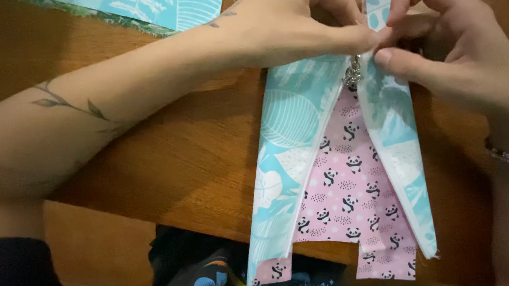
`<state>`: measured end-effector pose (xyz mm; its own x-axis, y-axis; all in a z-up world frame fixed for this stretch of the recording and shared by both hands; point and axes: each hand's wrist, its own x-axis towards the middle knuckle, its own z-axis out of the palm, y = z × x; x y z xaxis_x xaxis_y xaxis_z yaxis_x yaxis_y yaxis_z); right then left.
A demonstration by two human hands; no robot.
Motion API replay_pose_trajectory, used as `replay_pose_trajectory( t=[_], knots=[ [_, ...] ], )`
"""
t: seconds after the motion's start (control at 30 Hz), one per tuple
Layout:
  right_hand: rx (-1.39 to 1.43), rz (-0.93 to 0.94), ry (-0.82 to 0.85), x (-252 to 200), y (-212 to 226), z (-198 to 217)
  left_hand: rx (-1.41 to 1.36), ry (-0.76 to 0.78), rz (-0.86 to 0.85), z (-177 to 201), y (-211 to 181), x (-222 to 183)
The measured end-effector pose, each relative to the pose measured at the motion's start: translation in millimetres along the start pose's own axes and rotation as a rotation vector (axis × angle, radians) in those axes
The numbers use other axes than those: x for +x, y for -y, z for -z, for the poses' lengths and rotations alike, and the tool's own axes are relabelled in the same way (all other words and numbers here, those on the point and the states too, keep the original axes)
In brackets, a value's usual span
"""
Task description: Attaching a zipper pull to a fabric pouch
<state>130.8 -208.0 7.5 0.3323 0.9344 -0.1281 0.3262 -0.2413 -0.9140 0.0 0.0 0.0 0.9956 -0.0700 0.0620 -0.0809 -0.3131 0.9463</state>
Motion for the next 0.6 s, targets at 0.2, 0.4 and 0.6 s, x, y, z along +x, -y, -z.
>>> replay_pose_trajectory(
  t=[0.2,0.4,0.6],
  knots=[
    [-0.126,0.032,-0.045,1,6,-6,0.042,-0.072,-0.097,-6,8,-1],
    [-0.272,0.143,-0.078,-4,14,-10,0.073,-0.136,-0.136,-9,21,6],
    [-1.049,0.471,-0.126,-20,21,-27,0.091,-0.154,-0.171,-11,28,10]
  ],
)
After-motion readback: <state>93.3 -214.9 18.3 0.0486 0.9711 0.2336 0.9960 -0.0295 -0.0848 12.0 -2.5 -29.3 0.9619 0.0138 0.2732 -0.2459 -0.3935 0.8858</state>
